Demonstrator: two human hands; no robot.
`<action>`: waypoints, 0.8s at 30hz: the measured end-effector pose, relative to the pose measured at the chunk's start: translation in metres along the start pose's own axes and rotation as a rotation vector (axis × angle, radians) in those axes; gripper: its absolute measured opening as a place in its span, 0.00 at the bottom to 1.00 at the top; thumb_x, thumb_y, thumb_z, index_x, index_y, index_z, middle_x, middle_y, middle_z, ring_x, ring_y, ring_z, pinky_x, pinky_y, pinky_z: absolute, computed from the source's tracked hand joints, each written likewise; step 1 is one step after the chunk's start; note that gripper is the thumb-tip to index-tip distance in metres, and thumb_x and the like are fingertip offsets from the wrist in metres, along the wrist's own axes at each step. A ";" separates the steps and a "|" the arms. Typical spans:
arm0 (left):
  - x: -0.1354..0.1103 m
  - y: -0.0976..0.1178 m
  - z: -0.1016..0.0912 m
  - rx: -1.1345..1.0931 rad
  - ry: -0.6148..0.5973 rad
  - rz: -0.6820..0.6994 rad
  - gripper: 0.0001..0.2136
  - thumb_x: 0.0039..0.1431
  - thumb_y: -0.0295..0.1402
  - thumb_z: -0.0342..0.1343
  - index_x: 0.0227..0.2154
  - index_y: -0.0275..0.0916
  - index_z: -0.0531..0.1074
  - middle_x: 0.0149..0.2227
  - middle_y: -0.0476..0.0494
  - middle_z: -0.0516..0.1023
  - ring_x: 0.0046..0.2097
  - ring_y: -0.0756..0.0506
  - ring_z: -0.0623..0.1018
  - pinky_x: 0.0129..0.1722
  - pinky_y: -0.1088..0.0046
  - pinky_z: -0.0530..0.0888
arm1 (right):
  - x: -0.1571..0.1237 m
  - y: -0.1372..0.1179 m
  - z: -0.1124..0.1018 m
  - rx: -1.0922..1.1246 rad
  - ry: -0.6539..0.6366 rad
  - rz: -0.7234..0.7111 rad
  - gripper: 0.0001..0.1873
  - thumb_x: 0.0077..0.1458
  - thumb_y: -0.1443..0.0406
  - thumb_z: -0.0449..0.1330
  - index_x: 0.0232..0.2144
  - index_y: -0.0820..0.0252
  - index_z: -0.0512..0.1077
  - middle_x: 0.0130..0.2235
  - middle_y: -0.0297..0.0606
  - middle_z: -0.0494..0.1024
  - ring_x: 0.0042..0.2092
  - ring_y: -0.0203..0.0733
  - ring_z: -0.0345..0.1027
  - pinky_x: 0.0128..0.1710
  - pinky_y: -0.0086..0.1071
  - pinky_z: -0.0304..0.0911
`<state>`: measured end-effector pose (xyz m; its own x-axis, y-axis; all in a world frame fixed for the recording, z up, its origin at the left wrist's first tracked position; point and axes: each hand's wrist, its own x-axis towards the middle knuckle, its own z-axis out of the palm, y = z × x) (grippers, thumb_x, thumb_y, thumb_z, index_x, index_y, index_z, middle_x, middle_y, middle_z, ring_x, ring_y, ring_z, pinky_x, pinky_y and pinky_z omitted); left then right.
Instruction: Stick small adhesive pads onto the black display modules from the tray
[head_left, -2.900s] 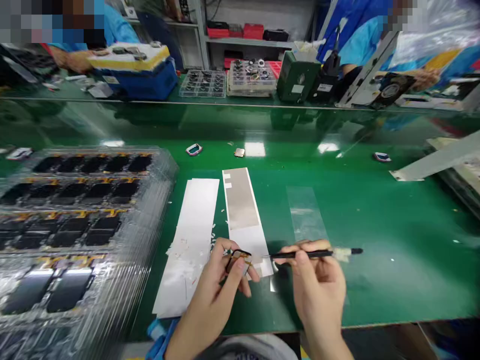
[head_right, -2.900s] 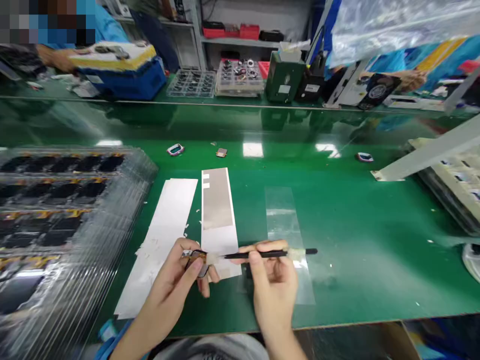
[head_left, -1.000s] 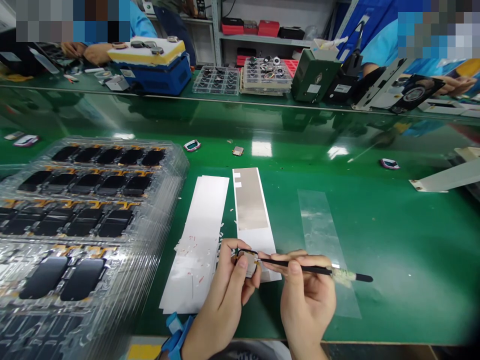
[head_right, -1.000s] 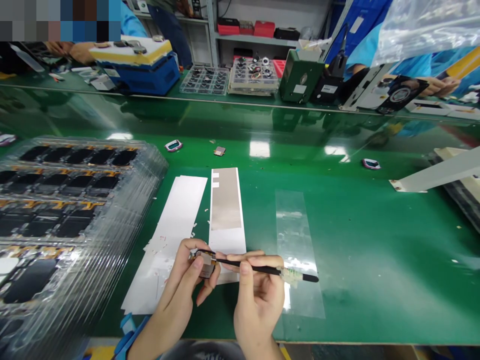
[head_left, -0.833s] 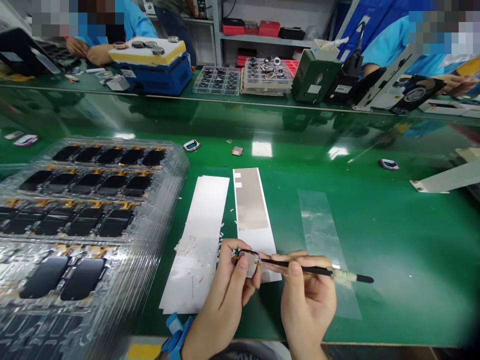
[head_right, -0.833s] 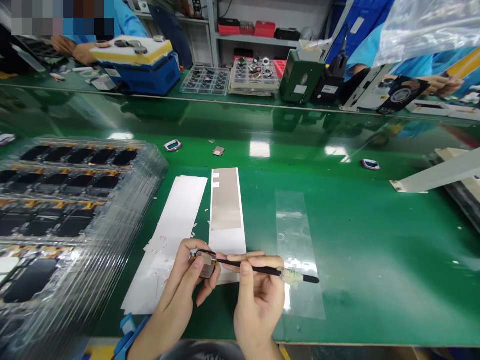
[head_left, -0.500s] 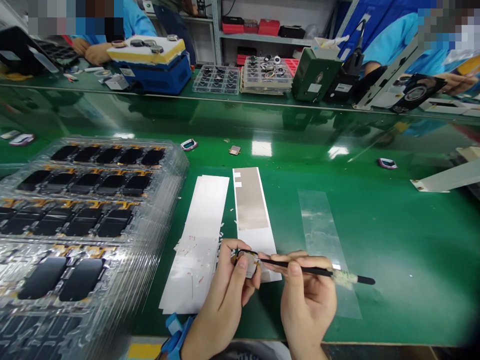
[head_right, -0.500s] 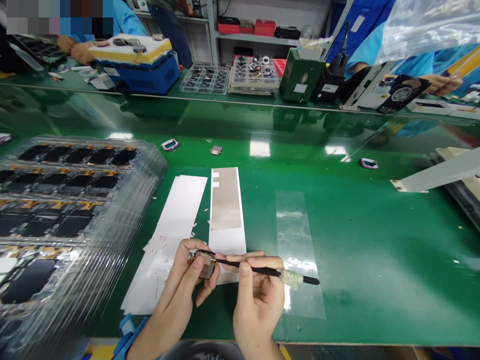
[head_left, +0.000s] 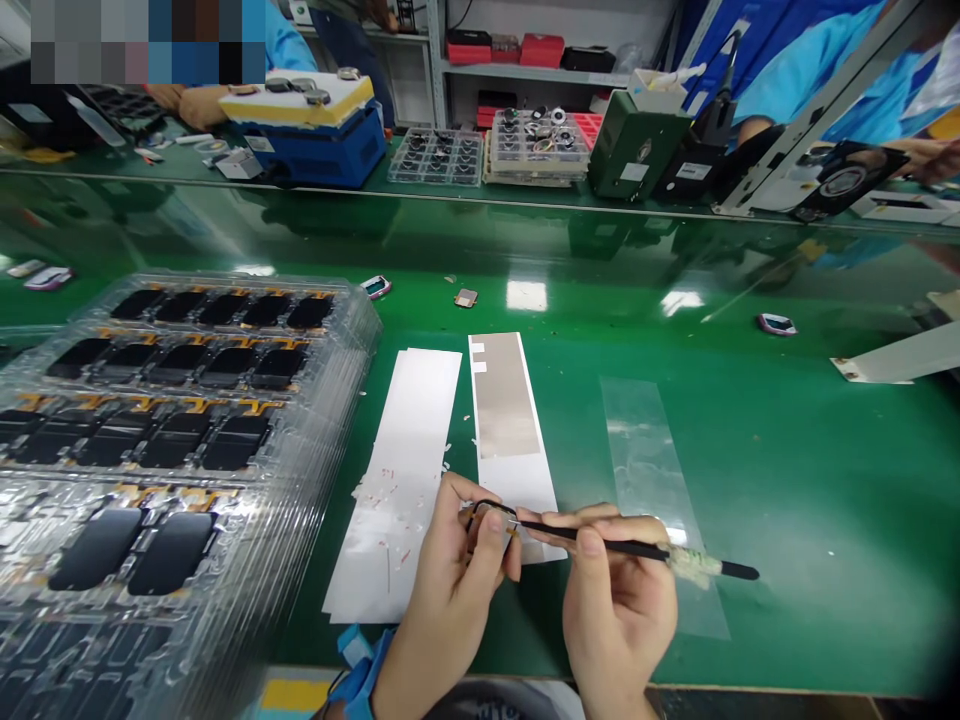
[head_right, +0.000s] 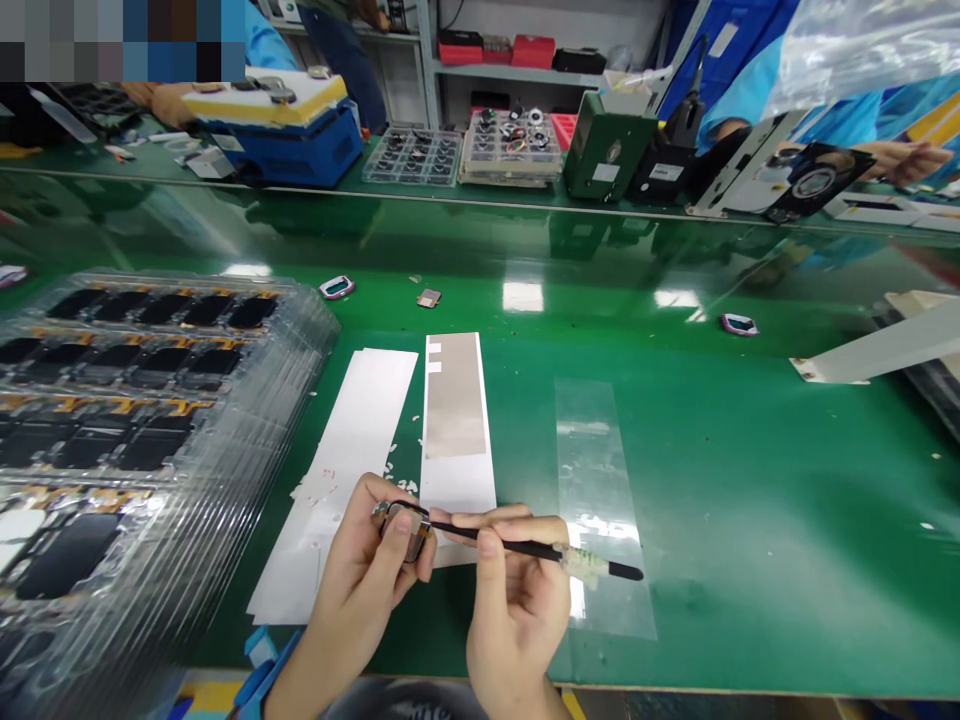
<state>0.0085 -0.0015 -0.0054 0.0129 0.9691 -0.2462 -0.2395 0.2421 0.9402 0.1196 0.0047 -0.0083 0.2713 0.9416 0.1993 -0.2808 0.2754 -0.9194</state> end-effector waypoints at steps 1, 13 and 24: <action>0.001 0.000 0.000 -0.003 0.000 0.005 0.12 0.69 0.46 0.48 0.36 0.42 0.60 0.23 0.56 0.67 0.24 0.54 0.66 0.22 0.82 0.60 | 0.000 0.000 0.000 0.002 -0.005 -0.004 0.09 0.64 0.72 0.53 0.37 0.52 0.67 0.34 0.35 0.77 0.37 0.41 0.79 0.29 0.32 0.76; 0.008 0.003 -0.005 0.013 -0.062 -0.017 0.13 0.65 0.42 0.55 0.34 0.43 0.56 0.16 0.61 0.64 0.18 0.54 0.62 0.19 0.80 0.56 | 0.000 -0.007 -0.008 -0.064 -0.108 -0.110 0.07 0.63 0.71 0.54 0.38 0.54 0.67 0.33 0.36 0.78 0.38 0.43 0.78 0.33 0.38 0.77; -0.004 0.003 0.004 0.190 -0.140 -0.029 0.10 0.72 0.42 0.40 0.38 0.43 0.59 0.29 0.51 0.71 0.25 0.51 0.65 0.29 0.73 0.64 | 0.018 -0.030 -0.084 -0.341 0.052 0.056 0.08 0.55 0.72 0.65 0.34 0.57 0.69 0.36 0.37 0.79 0.40 0.45 0.80 0.42 0.37 0.77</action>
<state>0.0114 -0.0047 -0.0005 0.1553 0.9554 -0.2513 -0.0506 0.2618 0.9638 0.2100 -0.0031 -0.0055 0.3131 0.9400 0.1358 0.0249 0.1348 -0.9906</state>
